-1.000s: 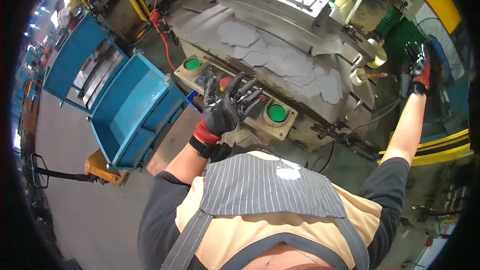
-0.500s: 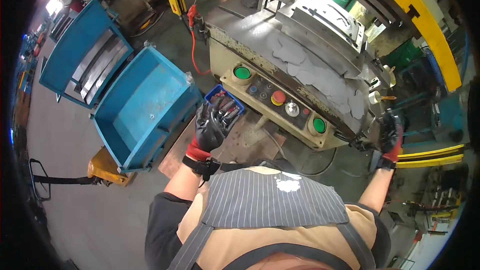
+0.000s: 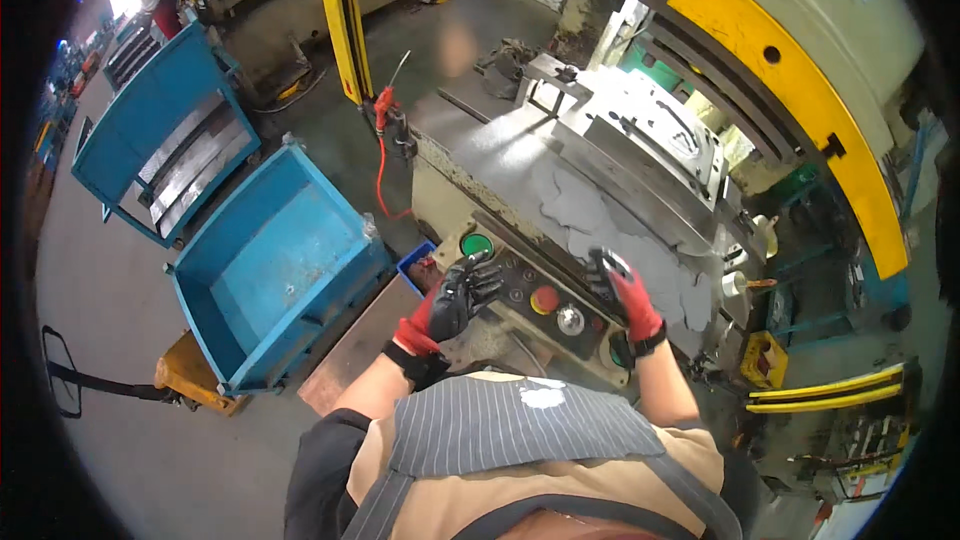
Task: Operating a hydraulic press machine to stamp metal components from sheet metal.
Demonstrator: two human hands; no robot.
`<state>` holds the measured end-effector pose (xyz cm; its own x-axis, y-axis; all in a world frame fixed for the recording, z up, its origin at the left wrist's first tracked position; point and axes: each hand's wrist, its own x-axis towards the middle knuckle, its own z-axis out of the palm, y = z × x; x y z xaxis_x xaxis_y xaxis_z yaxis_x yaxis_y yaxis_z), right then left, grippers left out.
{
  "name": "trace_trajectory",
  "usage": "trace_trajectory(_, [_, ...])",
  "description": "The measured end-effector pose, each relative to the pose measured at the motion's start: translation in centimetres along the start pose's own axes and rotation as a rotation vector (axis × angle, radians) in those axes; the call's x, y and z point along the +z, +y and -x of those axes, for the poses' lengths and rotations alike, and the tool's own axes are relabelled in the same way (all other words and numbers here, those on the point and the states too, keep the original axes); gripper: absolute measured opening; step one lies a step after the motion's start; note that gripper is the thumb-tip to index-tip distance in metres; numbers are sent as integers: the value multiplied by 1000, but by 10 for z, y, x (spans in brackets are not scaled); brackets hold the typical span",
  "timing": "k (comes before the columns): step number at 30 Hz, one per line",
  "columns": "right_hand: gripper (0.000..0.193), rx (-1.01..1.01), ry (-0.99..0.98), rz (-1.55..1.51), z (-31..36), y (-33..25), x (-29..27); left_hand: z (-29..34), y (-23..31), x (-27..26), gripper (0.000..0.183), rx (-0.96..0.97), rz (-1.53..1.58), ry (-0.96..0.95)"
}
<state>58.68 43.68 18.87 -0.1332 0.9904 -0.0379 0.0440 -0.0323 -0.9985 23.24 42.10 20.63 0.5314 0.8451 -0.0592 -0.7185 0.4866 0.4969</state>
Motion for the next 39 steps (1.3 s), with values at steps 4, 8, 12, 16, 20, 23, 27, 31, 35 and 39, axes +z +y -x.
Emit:
trace_trajectory(4, [32,-1,-191,-246,-111,-97,82,3,57,-28,50,205,-238,169])
trace_trajectory(8, [30,7,-247,-192,-238,-90,129,16,101,-50,55,355,-289,268])
trace_trajectory(12, [25,-5,-33,178,-371,-72,170,21,122,-118,58,360,-173,307])
trace_trajectory(16, [36,64,120,754,-482,-82,195,8,152,-192,51,282,-196,319])
trace_trajectory(20, [58,3,332,1429,-583,-73,198,10,186,-248,49,223,-506,375])
trace_trajectory(23, [70,93,463,1648,-644,-64,207,64,174,-359,50,150,-992,518])
trace_trajectory(27, [69,89,677,1623,-698,-13,166,4,275,-206,55,158,-609,615])
trace_trajectory(31, [44,197,421,1880,-711,0,139,18,277,-280,55,178,-483,642])
trace_trajectory(35, [27,8,457,1755,-690,-35,131,-50,306,-252,55,122,-633,488])
trace_trajectory(39, [28,-205,591,1415,-652,-106,133,-161,325,-199,57,86,-547,110])
